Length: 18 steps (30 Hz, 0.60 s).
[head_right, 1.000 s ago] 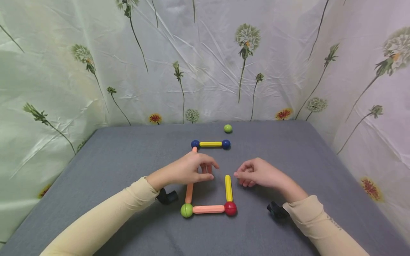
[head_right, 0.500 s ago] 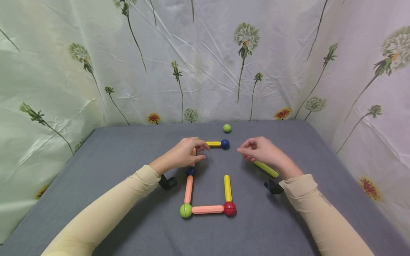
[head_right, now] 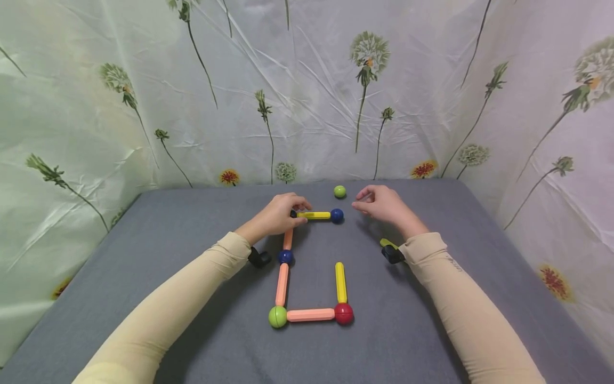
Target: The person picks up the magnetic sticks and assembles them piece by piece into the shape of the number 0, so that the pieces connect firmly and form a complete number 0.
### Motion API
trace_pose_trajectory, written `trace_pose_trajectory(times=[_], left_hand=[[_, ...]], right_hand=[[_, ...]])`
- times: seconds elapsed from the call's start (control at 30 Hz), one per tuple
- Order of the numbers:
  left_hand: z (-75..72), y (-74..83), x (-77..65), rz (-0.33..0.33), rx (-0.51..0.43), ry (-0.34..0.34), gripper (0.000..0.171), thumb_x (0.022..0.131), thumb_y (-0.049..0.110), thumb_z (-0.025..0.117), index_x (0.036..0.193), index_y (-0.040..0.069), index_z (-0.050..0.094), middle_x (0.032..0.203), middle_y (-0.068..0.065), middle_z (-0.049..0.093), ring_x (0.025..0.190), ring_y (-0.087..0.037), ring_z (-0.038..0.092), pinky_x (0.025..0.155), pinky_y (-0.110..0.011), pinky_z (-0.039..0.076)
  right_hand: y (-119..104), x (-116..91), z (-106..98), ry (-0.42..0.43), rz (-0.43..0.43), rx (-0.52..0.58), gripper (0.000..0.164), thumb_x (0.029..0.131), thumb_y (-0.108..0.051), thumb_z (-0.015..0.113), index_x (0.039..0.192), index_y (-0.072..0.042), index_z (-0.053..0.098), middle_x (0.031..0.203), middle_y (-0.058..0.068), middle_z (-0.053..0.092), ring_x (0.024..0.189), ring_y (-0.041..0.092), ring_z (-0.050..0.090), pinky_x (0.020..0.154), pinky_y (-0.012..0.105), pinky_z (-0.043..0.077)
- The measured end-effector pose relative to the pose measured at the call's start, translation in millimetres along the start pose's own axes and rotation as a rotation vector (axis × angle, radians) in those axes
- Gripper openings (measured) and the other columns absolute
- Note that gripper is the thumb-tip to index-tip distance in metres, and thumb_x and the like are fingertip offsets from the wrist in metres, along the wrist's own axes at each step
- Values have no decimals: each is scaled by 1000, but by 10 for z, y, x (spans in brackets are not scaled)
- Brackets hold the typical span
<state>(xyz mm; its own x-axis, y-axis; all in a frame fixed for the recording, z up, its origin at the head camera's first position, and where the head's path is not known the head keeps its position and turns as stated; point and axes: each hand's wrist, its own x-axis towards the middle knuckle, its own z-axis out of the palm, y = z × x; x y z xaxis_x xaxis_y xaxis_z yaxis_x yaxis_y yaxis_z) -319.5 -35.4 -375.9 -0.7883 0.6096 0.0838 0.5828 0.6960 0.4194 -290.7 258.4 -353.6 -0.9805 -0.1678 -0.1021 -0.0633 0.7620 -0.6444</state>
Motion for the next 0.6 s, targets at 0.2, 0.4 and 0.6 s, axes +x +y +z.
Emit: trace_pose_trajectory(times=[0.2,0.4,0.6], left_hand=[[24,-46,53,-30,21,-13,29,100,19,78,129,12,76,122,-14,72,112,-27,67,99,-43,55],[43,-76,88,-56,18,-23,30,101,18,78,130,12,75,124,-13,72,115,-27,67,100,-43,56],[70,-85,112,-65,14,-34,27,101,17,77,128,12,76,121,-11,73,112,-25,68,98,-42,57]], right_hand=[[-30,222,43,21,2,-55,40,105,-32,69,132,-3,65,100,13,75,92,32,72,76,34,54],[-39,384,114,21,-1,-105,46,106,-33,68,139,-2,63,113,20,74,95,32,72,84,44,54],[-67,486,192,31,6,-139,52,105,-31,68,147,-1,58,126,27,68,103,36,67,92,51,54]])
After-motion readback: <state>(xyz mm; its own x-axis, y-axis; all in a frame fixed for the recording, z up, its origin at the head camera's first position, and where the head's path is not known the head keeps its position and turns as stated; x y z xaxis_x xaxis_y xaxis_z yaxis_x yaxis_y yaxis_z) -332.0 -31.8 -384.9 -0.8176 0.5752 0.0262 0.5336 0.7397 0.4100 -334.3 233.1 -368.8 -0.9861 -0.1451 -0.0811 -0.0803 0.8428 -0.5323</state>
